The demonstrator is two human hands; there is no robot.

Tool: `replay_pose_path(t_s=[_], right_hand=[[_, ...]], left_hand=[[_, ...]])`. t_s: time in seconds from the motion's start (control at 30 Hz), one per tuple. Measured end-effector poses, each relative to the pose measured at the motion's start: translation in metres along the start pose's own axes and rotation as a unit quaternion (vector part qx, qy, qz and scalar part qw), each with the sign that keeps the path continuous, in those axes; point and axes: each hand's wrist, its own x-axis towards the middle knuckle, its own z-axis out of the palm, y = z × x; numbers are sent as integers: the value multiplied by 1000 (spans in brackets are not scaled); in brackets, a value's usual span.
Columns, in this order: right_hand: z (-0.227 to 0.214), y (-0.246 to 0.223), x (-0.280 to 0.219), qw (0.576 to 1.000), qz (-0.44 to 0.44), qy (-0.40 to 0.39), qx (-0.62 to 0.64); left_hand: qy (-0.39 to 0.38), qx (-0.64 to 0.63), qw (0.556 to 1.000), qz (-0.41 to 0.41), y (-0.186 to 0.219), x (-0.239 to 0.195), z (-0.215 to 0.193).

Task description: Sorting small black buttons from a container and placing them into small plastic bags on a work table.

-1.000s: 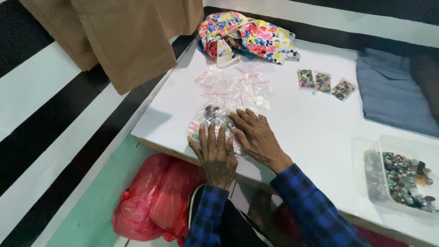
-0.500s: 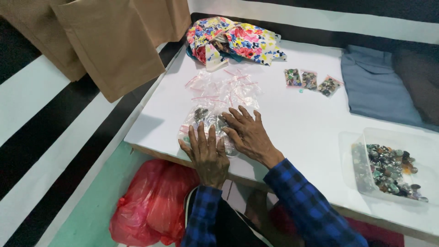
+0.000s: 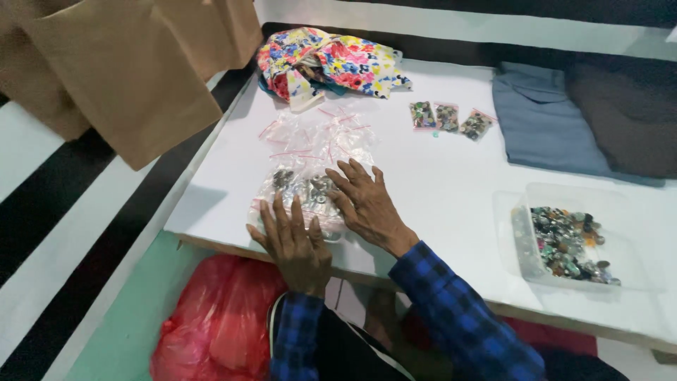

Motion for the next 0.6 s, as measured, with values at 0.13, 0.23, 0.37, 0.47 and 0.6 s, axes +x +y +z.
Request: replay_pose_path(t_s=[0.13, 0.23, 0.37, 0.47, 0.6], right_hand=[[-19, 4, -11, 994, 12, 104, -4], [-50, 4, -22, 987, 58, 149, 32], [-113, 3, -40, 979, 120, 150, 68], [-160, 22, -62, 971, 164, 159, 66], [-218, 93, -107, 961, 251, 117, -22]], left_hand=[[62, -78, 995, 13, 19, 13, -14], [73, -116, 991, -2, 41, 14, -27], [-3, -227, 973, -37, 99, 21, -52], [-52, -324, 945, -21, 143, 23, -56], [-151, -457, 874, 59, 200, 18, -41]])
